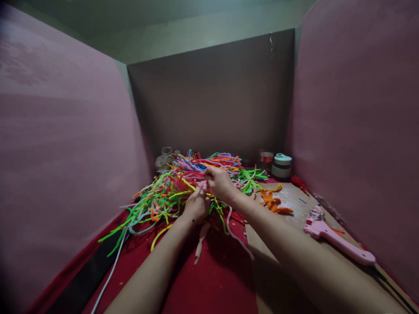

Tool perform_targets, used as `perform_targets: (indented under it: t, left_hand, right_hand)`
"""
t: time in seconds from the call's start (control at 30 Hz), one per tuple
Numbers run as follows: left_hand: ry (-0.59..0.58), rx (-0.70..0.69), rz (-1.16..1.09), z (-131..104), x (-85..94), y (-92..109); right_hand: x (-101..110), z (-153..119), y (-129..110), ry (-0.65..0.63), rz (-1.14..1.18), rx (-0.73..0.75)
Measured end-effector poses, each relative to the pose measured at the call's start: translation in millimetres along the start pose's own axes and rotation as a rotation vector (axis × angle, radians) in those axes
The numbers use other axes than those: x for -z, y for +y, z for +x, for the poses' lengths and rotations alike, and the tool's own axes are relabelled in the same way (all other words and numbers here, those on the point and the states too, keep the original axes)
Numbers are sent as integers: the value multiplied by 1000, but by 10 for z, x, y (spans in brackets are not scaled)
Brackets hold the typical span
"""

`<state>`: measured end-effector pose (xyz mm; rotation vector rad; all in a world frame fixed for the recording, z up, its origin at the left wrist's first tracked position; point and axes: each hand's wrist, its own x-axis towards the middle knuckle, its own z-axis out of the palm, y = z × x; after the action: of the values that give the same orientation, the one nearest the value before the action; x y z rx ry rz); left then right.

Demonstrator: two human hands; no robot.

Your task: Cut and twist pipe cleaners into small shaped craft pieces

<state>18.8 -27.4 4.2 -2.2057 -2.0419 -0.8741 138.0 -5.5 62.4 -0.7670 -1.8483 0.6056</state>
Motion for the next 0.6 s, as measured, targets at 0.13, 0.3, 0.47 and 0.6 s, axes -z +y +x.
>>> perform_targets:
  t: [0.13, 0.3, 0.47, 0.6]
  left_hand:
    - [-11, -11, 8, 36, -39, -37]
    - [38, -17, 13, 3, -21, 19]
    - [18, -97, 32, -50, 41, 65]
    - [-88, -93, 42, -17, -15, 71]
  right_hand:
    - [107, 148, -1, 127, 292, -122]
    - [127, 192, -14, 87, 387, -150]
    - [13, 166, 9, -8, 278, -96]
    - [-46, 159, -93, -64, 422, -100]
